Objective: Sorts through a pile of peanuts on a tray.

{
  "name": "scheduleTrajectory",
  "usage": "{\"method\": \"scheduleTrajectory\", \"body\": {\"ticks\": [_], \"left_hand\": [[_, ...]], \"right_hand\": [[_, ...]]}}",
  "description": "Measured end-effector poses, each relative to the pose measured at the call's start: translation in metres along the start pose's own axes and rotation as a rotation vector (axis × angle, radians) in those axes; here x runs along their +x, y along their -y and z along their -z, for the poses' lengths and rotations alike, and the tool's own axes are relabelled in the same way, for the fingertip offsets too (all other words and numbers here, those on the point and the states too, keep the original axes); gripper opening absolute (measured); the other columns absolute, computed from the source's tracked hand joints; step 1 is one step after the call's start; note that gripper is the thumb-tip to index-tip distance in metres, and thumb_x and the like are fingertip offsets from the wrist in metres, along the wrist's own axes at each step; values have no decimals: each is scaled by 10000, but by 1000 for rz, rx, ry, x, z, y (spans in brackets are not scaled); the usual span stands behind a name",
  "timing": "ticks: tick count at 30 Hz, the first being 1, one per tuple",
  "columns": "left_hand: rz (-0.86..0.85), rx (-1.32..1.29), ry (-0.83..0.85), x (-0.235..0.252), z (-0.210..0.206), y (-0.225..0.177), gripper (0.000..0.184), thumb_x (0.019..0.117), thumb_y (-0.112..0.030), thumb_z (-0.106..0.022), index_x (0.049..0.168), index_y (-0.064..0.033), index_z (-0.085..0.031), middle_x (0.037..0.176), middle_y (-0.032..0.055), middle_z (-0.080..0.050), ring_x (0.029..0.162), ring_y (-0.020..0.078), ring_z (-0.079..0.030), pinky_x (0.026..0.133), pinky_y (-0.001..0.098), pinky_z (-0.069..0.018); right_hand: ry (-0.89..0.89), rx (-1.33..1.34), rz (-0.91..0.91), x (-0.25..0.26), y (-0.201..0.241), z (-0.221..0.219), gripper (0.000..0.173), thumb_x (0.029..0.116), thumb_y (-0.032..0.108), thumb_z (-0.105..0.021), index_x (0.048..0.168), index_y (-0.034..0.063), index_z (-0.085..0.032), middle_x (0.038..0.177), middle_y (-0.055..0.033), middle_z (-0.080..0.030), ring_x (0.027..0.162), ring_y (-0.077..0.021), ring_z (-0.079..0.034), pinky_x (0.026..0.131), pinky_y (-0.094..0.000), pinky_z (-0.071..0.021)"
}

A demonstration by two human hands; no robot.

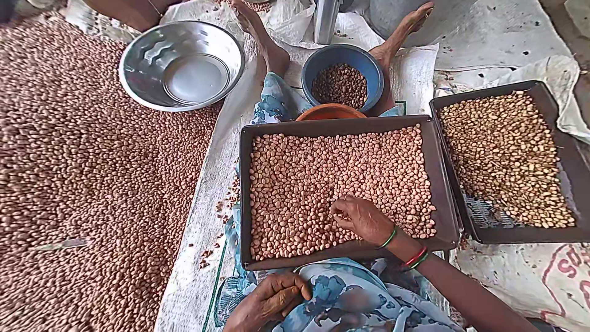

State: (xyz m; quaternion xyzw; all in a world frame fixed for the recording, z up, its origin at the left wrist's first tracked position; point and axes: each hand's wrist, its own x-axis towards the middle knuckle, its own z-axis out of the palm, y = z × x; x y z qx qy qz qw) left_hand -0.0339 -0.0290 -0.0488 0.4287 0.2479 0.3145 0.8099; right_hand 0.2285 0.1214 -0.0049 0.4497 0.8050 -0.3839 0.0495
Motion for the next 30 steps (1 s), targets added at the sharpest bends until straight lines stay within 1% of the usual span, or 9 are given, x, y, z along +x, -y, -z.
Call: {"method": "scheduleTrajectory", "body": {"ticks": [2,5,8,11,14,16,20,24,30], "left_hand": [[10,11,-2,-1,0,0,239,1074,-314,-497,1108,-203,-705,647,-170,-530,504,-123,-386,456,65,-295],[5,3,22,1,1,0,238,1076,-311,-494,1106,-194,-699,629,-170,-510,495,-119,-377,449,68,-286],[1,17,17,1,1,2,246,1075,-318,-494,1103,-188,-701,634,-167,-517,512,-119,-394,465,70,-305],[-3,35,6,-1,2,0,247,1075,-316,-493,1100,-186,-701,641,-168,-524,517,-119,-401,470,69,-309],[-1,26,5,0,1,1,249,1073,-319,-497,1095,-182,-703,638,-165,-518,514,-114,-391,467,76,-300],[7,4,8,1,1,1,241,1069,-320,-503,1094,-190,-704,636,-167,-519,507,-116,-387,459,75,-294],[-4,-113,42,1,3,-1,230,1074,-301,-493,1120,-204,-697,655,-177,-534,533,-125,-419,482,61,-321],[-103,-178,9,-7,9,-15,263,1079,-279,-485,1160,-173,-711,707,-169,-595,551,-127,-454,502,53,-355],[-241,-268,-250,-4,7,-35,238,1041,-286,-545,1105,-162,-737,669,-160,-600,527,-109,-490,494,58,-389]], "right_hand": [[-96,58,167,-6,-6,-4,230,952,71,-638,1156,17,-729,1171,-232,-692,1122,-386,-656,963,-503,-505],[-170,53,552,-7,-9,-30,125,937,63,-668,978,27,-780,952,-173,-740,947,-335,-714,861,-444,-565],[-198,-176,722,-4,-10,-50,162,942,14,-594,848,15,-726,769,-150,-679,789,-329,-702,733,-443,-560],[-36,-231,595,-8,-22,-36,153,941,20,-603,831,-36,-695,750,-200,-661,752,-378,-692,702,-499,-544],[223,-195,312,-16,-36,-3,163,975,77,-611,961,-56,-705,885,-244,-678,860,-428,-684,751,-569,-517],[246,-190,148,-19,-36,15,190,989,93,-595,1031,-59,-701,967,-261,-678,932,-441,-671,806,-581,-502],[-37,-153,91,-18,-32,18,214,1006,63,-552,1101,-22,-723,1007,-245,-708,949,-426,-695,796,-557,-531],[-269,-60,304,1,-16,-9,213,991,37,-561,1062,-10,-756,1010,-217,-745,934,-386,-733,785,-508,-578],[-400,-310,356,33,5,-41,130,940,1,-605,915,-76,-706,815,-247,-696,800,-417,-726,712,-498,-581]]}}
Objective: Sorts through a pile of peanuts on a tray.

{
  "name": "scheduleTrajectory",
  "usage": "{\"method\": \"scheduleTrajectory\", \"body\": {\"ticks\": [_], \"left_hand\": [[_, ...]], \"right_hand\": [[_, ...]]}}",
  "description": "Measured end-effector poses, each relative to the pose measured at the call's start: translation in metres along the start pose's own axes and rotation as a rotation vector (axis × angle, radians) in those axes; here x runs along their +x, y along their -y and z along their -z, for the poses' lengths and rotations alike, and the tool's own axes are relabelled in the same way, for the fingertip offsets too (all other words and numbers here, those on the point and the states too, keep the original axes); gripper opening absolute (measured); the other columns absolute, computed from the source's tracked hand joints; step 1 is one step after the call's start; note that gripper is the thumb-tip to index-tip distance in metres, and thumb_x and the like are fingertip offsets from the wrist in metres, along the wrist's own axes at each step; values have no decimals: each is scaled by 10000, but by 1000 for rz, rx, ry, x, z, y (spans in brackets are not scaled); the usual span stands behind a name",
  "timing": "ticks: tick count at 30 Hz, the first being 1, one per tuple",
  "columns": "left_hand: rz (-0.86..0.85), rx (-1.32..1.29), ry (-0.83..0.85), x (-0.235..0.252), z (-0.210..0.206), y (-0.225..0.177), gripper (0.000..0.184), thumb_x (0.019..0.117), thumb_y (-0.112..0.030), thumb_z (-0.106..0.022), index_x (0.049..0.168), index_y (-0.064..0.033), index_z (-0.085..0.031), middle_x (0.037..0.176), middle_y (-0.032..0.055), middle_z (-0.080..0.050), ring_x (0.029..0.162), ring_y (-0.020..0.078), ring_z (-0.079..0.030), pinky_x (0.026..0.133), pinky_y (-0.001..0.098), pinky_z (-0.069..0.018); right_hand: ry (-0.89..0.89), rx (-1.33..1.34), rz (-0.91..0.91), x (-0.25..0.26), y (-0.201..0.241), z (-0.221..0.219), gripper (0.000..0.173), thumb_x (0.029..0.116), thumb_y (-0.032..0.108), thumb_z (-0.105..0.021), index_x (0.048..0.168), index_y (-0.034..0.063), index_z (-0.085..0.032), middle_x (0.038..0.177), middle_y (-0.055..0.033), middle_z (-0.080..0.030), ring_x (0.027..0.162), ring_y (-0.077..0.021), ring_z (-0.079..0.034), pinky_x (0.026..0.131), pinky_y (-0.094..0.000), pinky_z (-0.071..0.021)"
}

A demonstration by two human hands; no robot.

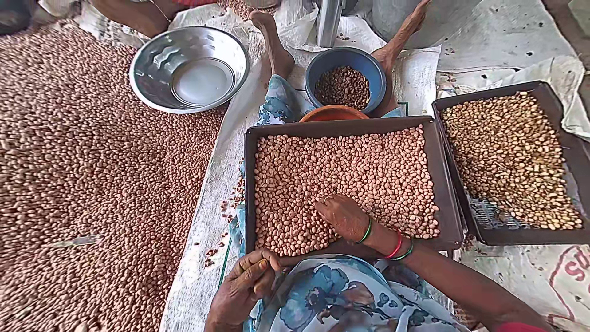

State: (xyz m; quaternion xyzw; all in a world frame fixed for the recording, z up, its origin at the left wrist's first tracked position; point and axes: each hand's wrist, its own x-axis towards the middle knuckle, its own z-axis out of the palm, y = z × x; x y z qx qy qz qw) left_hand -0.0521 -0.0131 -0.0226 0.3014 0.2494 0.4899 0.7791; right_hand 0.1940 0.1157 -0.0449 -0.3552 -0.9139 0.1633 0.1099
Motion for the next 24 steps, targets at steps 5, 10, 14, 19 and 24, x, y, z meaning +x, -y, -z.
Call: {"method": "scheduleTrajectory", "body": {"ticks": [5,10,14,19,24], "left_hand": [[-65,51,-390,40,-28,0,355,1075,-156,-374,1085,-92,-723,690,-107,-622,460,-84,-451,431,71,-377],[213,-98,-361,97,-54,14,501,1123,-186,-174,1171,-9,-641,901,13,-727,559,-21,-583,509,103,-478],[281,-393,-264,107,-58,24,490,1112,-187,-194,901,-62,-618,728,-25,-614,495,-30,-524,471,85,-454],[147,-517,-259,105,-36,24,361,1087,-149,-305,994,-80,-647,623,-72,-566,472,-22,-535,455,99,-460],[-1,-512,-320,99,-31,10,361,1075,-138,-318,927,-101,-646,678,-52,-612,490,-15,-558,460,102,-475]], "right_hand": [[135,304,-294,9,-15,57,173,985,96,-627,1021,-35,-734,888,-193,-698,806,-315,-669,755,-452,-529],[-35,448,-312,-37,-22,98,408,915,325,-736,1216,51,-716,948,-39,-703,758,-65,-604,676,-206,-492],[282,-18,-979,-88,-57,116,623,972,340,-719,1424,-36,-515,1193,-316,-646,1079,-492,-649,931,-617,-492],[397,127,-1183,-44,-37,79,774,979,292,-699,1509,-103,-297,1308,-314,-597,1251,-440,-594,1051,-542,-457],[283,597,-526,6,11,48,855,984,241,-695,1622,-14,-186,1400,-293,-579,1266,-395,-605,1103,-497,-444]]}}
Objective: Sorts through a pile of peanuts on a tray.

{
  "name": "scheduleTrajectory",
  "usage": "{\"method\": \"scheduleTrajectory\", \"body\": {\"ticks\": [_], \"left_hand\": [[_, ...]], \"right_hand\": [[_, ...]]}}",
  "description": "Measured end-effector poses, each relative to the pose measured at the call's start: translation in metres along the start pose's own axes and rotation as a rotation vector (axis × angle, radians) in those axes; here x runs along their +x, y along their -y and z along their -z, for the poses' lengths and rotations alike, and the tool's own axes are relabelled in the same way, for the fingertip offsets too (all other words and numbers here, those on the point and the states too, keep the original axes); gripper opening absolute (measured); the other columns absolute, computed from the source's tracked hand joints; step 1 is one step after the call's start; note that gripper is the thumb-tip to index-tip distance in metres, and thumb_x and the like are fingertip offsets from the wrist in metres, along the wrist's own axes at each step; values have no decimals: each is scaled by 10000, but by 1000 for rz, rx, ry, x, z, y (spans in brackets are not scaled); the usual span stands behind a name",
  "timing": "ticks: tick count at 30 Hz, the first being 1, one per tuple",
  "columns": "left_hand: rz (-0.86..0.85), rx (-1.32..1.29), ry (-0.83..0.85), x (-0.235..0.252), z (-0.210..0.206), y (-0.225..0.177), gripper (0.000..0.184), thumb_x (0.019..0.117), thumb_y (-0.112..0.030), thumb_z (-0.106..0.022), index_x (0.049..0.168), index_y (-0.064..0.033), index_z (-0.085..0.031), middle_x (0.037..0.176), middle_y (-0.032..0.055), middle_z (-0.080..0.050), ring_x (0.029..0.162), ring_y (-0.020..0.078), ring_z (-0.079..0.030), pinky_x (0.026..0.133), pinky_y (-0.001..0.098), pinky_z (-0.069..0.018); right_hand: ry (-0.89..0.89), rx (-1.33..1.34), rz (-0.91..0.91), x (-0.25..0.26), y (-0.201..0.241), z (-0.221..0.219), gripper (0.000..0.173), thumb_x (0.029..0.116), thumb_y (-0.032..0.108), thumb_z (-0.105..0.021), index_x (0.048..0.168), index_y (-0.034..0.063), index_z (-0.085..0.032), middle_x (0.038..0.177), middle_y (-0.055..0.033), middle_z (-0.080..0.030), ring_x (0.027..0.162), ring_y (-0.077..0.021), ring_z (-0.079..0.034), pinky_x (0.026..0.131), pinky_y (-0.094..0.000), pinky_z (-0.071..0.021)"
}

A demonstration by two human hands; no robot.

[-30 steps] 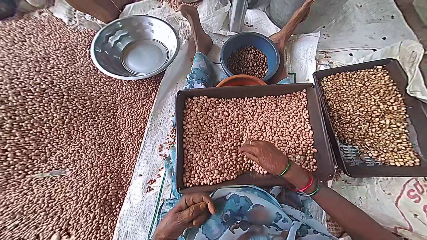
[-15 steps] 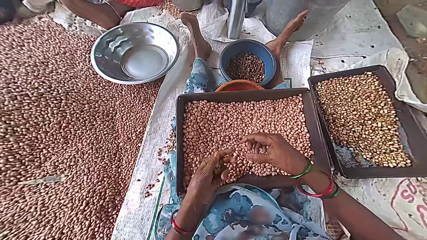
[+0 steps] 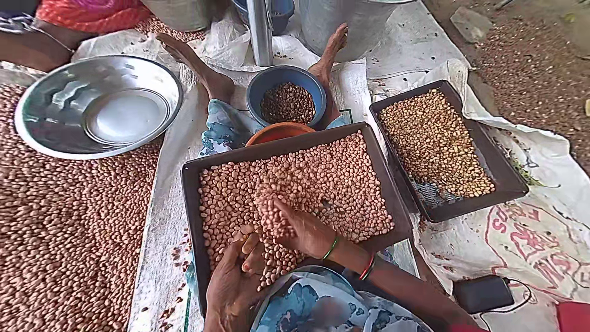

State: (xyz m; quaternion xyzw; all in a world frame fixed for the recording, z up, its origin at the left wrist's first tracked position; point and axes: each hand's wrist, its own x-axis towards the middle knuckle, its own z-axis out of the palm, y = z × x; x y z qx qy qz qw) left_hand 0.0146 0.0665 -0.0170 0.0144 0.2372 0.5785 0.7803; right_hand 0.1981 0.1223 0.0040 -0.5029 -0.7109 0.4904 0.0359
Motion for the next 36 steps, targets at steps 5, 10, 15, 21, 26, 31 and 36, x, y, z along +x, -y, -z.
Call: {"method": "scheduleTrajectory", "body": {"ticks": [5,10,15,21,26,31,36], "left_hand": [[-104,38,-23,-16,15,-21,322,1077,-157,-378,933,-97,-659,707,-50,-630,517,-9,-583,474,106,-486],[-163,-42,-76,-22,24,-27,349,1078,-134,-298,948,-78,-617,684,-45,-603,490,-16,-557,459,100,-474],[-132,-120,-12,-18,17,-18,292,1067,-133,-378,937,-60,-629,702,-30,-621,512,-1,-583,473,109,-488],[-181,-133,61,-31,15,-28,136,1010,-92,-518,991,-35,-640,748,-7,-642,544,21,-604,489,121,-495],[-267,-182,82,-43,32,-41,109,986,-39,-540,991,-12,-646,782,33,-662,584,49,-636,527,136,-521],[-283,-214,72,-42,34,-37,102,983,-30,-533,976,-5,-632,781,34,-659,572,51,-636,523,135,-526],[-261,-175,59,-44,28,-29,103,976,-32,-550,1005,-10,-647,790,32,-670,576,48,-635,518,136,-520]], "right_hand": [[-117,-128,-36,-53,-25,38,301,1045,145,-549,1255,-23,-686,1171,-242,-707,1075,-373,-689,972,-505,-513],[-78,-514,-758,-89,-76,72,364,1061,193,-531,1341,-38,-559,1234,-301,-637,1167,-470,-629,938,-588,-491],[-11,-198,-475,-61,-45,19,551,1037,171,-552,1510,-37,-363,1280,-280,-626,1202,-416,-628,1017,-527,-483],[-293,316,143,-34,-48,20,425,1028,107,-559,1440,6,-541,1342,-184,-650,1068,-213,-716,927,-346,-578],[-389,-48,192,-36,-72,52,188,998,17,-579,1064,-2,-754,985,-156,-734,893,-265,-695,825,-420,-549],[-154,-292,482,-21,-56,20,490,980,-100,-469,1344,147,-685,1432,-155,-613,1367,-387,-539,1084,-585,-441],[-42,-393,695,-13,-56,17,326,957,-83,-515,1095,75,-764,1158,-154,-724,1195,-393,-636,966,-555,-508]]}}
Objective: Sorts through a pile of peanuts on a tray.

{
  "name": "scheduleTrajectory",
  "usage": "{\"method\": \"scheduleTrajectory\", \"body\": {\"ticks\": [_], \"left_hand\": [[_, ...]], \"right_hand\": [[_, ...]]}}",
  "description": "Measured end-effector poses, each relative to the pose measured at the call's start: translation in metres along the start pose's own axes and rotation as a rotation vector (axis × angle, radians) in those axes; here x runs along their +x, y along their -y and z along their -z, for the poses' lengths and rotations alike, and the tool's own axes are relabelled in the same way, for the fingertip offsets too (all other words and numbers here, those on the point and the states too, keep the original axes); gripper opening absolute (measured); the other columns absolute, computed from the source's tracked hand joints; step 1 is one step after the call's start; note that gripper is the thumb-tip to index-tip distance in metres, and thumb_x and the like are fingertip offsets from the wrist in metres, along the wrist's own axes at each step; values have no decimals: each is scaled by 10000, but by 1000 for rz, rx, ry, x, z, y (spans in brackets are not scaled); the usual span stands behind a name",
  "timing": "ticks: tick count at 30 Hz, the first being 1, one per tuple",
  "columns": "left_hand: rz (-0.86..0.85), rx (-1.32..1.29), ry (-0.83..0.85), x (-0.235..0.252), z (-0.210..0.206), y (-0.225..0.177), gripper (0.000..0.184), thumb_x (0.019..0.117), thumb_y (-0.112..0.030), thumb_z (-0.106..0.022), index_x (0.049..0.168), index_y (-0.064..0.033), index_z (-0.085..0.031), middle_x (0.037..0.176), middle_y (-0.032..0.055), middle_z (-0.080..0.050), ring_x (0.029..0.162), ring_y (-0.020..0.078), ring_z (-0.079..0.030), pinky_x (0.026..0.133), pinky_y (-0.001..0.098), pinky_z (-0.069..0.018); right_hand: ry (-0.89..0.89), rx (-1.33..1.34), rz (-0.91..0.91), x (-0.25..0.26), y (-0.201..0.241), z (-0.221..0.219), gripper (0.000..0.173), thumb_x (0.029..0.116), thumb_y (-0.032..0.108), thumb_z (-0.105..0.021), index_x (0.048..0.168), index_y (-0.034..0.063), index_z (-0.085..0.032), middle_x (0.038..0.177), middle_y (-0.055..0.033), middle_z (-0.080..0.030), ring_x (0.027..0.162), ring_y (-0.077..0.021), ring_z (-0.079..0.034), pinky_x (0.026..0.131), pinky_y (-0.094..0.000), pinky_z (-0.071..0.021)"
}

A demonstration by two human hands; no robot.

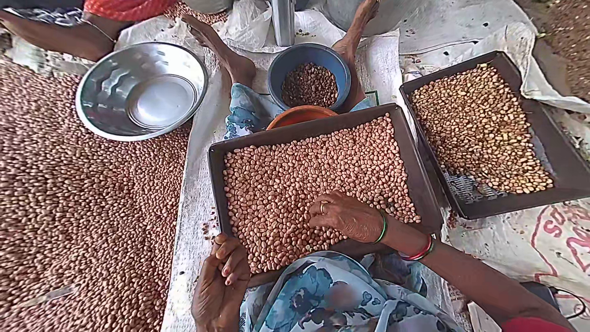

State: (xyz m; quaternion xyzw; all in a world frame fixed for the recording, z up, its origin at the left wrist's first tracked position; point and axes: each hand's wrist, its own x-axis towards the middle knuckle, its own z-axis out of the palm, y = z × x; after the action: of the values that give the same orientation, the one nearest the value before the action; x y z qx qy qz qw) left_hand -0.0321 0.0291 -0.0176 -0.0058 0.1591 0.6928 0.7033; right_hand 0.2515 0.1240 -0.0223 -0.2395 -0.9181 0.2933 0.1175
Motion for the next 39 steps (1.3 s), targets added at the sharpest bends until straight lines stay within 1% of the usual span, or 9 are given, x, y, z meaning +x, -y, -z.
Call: {"method": "scheduleTrajectory", "body": {"ticks": [4,7,11,14,18,24,29,35,39], "left_hand": [[18,57,-6,-5,0,-3,111,977,-49,-563,1008,-28,-667,792,26,-683,574,41,-634,510,134,-513],[12,51,-4,-8,6,-8,108,981,-60,-565,1007,-34,-667,791,19,-674,576,35,-627,512,131,-506],[19,-35,-14,-3,13,-13,114,984,-49,-548,979,-6,-653,770,37,-664,568,53,-637,509,140,-519],[44,-46,-4,1,14,-16,135,998,-63,-532,967,-9,-651,760,29,-664,558,44,-634,504,135,-519],[53,-69,-27,3,8,-12,144,985,-35,-533,974,0,-672,771,45,-690,565,54,-652,509,141,-532],[85,-72,-11,3,3,-2,150,987,-41,-525,972,-9,-670,764,14,-670,561,32,-635,509,123,-518],[78,-51,-60,5,-1,1,163,1000,-68,-514,965,-15,-664,738,14,-660,537,32,-623,484,131,-514],[102,25,-8,13,-5,12,144,997,-72,-532,964,-37,-668,748,-6,-652,547,24,-615,499,125,-508],[115,108,-64,21,-13,31,263,1045,-123,-439,946,-62,-675,742,-27,-654,533,-4,-593,491,105,-488]], "right_hand": [[227,-10,-255,-44,-5,14,288,967,-72,-491,982,15,-765,1238,-174,-694,1321,-418,-534,1077,-619,-366],[-155,-230,-507,-81,-21,32,229,902,-106,-585,952,10,-776,1200,-207,-705,1258,-436,-594,1016,-625,-452],[-535,-142,-901,-80,-45,36,662,963,64,-640,1545,-66,-352,1602,-308,-330,1436,-466,-422,1140,-566,-393],[-706,-30,-915,-51,-65,9,814,979,169,-650,1611,-53,-185,1653,-298,-240,1488,-446,-362,1181,-538,-354],[-711,106,-747,14,-58,-12,830,939,141,-698,1602,-44,-236,1643,-271,-295,1482,-439,-376,1169,-601,-346],[-226,317,-475,74,4,-33,662,915,-17,-575,1558,47,-432,1635,-214,-355,1532,-379,-305,1229,-554,-238],[-2,236,-29,9,-2,-40,416,877,-61,-644,1195,169,-780,1394,-92,-659,1379,-466,-486,1016,-744,-332],[439,33,-608,-74,-3,60,385,975,-86,-470,1160,76,-766,1420,-145,-625,1490,-459,-335,1113,-770,-161],[41,-260,-825,-81,-23,79,208,1003,112,-605,1102,62,-781,1079,-206,-723,1061,-408,-664,915,-610,-430]]}}
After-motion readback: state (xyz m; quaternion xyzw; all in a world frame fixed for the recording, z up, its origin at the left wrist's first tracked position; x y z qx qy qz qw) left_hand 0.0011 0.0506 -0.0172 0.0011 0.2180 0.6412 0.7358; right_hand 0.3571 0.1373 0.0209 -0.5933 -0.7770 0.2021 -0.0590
